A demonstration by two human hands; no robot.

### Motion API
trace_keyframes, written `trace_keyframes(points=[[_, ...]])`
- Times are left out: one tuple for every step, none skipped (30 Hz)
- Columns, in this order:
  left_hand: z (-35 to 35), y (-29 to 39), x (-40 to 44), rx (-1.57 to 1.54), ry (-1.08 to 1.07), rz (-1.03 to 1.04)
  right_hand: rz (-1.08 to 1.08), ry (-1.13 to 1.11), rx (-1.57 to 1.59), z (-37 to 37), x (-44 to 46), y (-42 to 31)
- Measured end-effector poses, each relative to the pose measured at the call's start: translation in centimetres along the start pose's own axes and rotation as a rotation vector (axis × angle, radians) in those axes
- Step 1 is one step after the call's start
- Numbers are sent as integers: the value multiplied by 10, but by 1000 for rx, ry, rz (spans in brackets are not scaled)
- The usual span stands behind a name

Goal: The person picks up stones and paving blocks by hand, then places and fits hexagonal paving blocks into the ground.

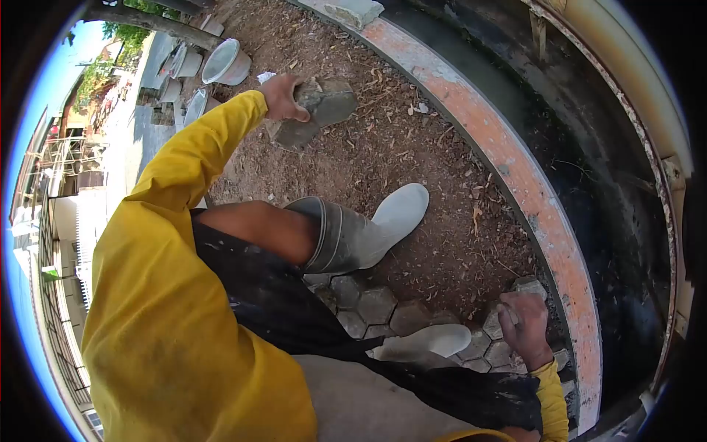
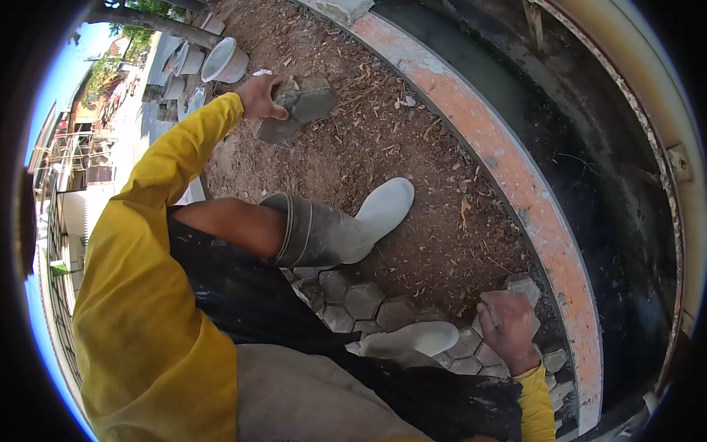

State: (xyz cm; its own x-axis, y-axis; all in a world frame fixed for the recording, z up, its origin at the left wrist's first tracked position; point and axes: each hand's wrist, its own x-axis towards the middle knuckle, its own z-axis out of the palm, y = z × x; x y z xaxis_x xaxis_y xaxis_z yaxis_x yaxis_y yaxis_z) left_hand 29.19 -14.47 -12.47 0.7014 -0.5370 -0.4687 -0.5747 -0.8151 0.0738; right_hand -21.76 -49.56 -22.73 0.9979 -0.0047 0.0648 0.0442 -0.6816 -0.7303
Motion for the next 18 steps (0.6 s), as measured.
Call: trace_keyframes(points=[[-7,-33,-1,11,46,-36,17,-31,-8,-5,2,3],[-4,-84,5,20,140,-134,33,-57,-19,-9,4,6],[4,-133,10,30,241,-232,26,-50,-29,-12,6,10],[6,-162,11,68,390,-465,50,-83,-69,-15,7,14],[6,-178,10,102,533,-700,76,-118,-108,-18,9,15],[3,-182,6,97,539,-701,72,-117,-114,-20,13,15],[1,-183,-4,80,571,-655,90,-148,-122,-22,18,15],[-1,-183,-14,67,604,-608,106,-176,-127,-23,23,15],[4,-180,-21,71,608,-612,101,-174,-123,-21,27,13],[16,-169,-24,-14,513,-568,89,-151,-137,-18,30,10],[28,-157,-26,-99,418,-518,82,-125,-153,-16,31,8],[43,-139,-31,-128,343,-511,87,-122,-153,-16,30,6],[59,-126,-36,-160,262,-503,94,-112,-132,-18,28,4],[85,-135,-35,-285,250,-441,105,-104,-112,-20,23,2],[117,-148,-30,-411,237,-381,117,-109,-116,-24,16,4],[138,-152,-26,-414,228,-375,138,-144,-150,-29,6,13],[155,-155,-23,-437,240,-421,156,-181,-182,-33,-2,21],[172,-159,-19,-461,253,-469,174,-169,-178,-37,-7,26]])
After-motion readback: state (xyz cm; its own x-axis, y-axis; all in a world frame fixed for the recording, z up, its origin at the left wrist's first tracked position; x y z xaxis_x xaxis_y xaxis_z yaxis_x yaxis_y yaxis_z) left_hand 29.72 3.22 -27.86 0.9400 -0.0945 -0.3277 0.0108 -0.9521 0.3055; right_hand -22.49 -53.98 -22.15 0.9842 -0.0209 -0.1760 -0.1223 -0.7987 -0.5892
